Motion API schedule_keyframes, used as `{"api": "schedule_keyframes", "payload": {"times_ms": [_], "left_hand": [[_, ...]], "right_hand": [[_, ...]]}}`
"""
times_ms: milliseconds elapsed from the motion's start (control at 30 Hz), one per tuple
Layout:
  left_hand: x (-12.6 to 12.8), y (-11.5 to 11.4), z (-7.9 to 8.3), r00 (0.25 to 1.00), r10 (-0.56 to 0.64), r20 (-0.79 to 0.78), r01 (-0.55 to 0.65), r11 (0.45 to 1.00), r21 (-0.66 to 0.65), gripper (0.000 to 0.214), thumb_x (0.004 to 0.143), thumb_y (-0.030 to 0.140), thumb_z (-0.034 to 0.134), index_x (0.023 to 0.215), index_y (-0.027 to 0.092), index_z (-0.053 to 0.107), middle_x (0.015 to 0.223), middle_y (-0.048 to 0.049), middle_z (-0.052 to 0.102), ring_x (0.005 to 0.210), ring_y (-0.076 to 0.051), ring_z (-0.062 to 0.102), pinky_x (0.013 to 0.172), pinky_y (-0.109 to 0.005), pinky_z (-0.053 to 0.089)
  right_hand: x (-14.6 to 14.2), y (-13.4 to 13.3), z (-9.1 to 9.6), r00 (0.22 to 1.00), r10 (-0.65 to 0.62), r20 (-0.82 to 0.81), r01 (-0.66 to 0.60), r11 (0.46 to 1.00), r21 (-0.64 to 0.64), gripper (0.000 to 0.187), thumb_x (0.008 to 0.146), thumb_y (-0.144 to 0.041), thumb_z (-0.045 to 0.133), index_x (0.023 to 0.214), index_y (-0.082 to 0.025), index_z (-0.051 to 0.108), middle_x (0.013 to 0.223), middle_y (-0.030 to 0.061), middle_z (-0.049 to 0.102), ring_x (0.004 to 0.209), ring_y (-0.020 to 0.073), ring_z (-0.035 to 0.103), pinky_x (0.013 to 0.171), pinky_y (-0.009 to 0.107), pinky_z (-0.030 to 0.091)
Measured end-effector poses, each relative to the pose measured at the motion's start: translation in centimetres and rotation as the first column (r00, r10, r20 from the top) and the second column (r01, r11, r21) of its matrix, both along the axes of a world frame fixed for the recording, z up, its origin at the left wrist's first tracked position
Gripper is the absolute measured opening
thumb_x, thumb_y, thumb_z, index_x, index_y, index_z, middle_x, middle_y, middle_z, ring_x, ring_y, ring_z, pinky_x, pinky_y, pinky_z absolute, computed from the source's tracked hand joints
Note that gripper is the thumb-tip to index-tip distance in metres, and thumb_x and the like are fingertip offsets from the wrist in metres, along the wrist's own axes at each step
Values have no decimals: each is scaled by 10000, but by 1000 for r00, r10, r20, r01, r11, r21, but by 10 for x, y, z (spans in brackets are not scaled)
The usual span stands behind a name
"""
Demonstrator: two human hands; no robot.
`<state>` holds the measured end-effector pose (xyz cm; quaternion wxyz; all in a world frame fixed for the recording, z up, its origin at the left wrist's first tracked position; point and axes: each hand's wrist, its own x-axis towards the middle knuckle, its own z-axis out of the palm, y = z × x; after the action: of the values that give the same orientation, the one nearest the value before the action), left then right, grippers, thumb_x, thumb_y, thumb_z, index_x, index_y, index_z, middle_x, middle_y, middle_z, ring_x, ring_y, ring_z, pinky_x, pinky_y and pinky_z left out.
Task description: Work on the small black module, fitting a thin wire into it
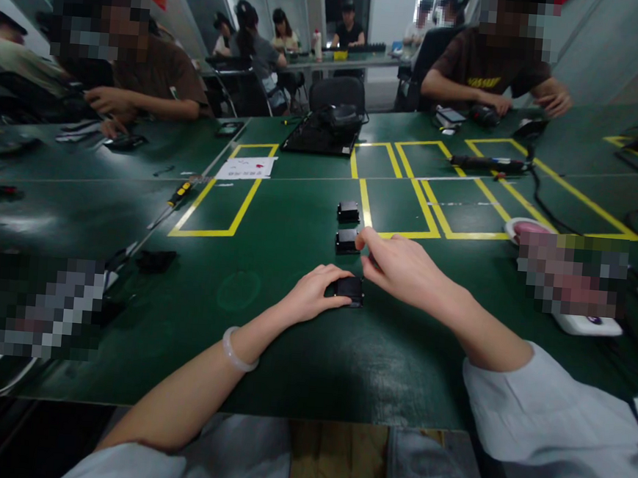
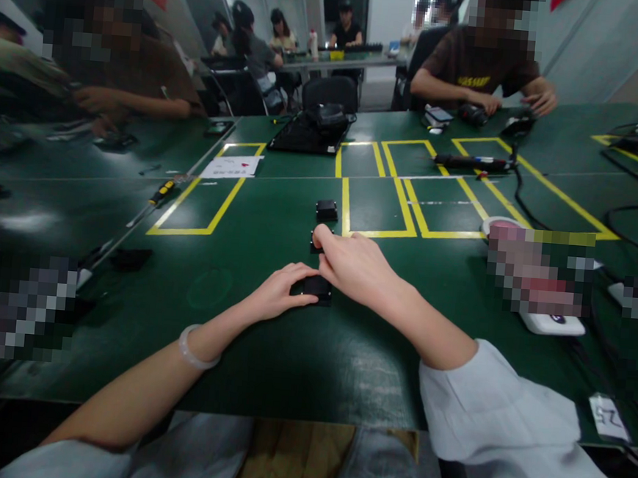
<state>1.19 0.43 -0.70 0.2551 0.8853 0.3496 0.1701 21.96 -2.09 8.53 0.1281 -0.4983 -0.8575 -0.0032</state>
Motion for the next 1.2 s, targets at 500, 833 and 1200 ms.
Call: {"api": "schedule_keyframes", "payload": {"times_ms": [500, 833, 1200], "left_hand": [[-1, 0, -1, 1000, -7, 8, 7, 1000, -10, 406, 875, 438, 619, 1227, 243, 563, 1154, -49, 611, 1070, -234, 547, 918, -343, 424], [-1, -1, 1, 1000, -13, 10, 13, 1000, -12, 414, 877, 442, 619, 1234, 241, 557, 1138, -48, 605, 1055, -226, 546, 911, -333, 425], [-2, 0, -2, 1000, -11, 11, 11, 1000, 7, 429, 875, 448, 623, 1236, 228, 556, 1131, -49, 602, 1041, -221, 547, 903, -328, 420]], "right_hand": [[1, 2, -3, 999, -30, 22, 30, 1000, 4, 196, 948, -274, 365, 1075, -182, 482, 746, 31, 658, 607, 165, 577, 548, 266, 235], [2, 2, -4, 997, -65, 43, 65, 998, -1, 227, 970, -357, 360, 1036, -191, 499, 733, 33, 665, 628, 183, 596, 538, 271, 219], [1, 1, -2, 998, -67, 15, 68, 997, -23, 223, 960, -364, 371, 1048, -194, 485, 761, 35, 671, 629, 173, 588, 543, 264, 229]]}}
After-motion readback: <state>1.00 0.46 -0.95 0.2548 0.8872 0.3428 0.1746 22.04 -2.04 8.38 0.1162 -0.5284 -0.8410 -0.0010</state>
